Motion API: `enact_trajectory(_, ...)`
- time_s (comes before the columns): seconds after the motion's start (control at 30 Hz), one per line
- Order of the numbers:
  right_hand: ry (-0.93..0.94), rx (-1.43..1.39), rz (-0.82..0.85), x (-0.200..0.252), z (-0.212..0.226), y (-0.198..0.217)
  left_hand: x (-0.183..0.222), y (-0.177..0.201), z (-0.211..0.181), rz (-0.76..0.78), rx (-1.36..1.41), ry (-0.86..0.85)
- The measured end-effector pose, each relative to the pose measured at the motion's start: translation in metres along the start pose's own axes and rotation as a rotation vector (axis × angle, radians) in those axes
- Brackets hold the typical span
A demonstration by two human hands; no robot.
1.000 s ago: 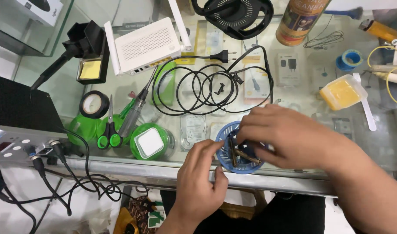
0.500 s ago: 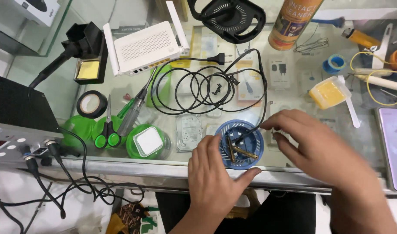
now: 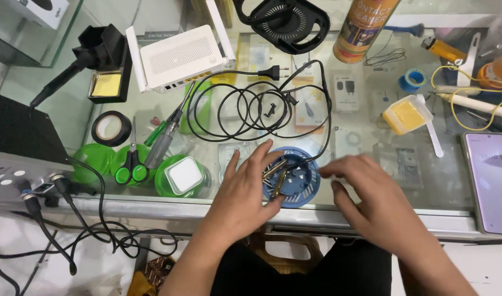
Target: Soldering wires onto a small circular electronic component at a repair bench
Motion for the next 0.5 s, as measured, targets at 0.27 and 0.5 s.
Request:
enact_trajectory(0.27, 0.639, 0.103, 0.295, -0.079, 0.031, -0.030, 0.012, 0.024, 0.008, -0.033, 0.199, -0.001)
enact_trajectory(0.5, 0.708, 0.196, 0.275, -0.081, 0.032, -0.045, 0.011, 0.016, 0.016, -0.022, 0.004, 0.049)
Point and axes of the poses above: each hand's wrist, its own x-axis away from the middle knuckle, its own y-axis out of the back of the hand, z = x × y, the point moved 9 cm from there along -x, towards the middle knuckle, and after that the axes turned 1 degree about -z, right-handed, at the moved point
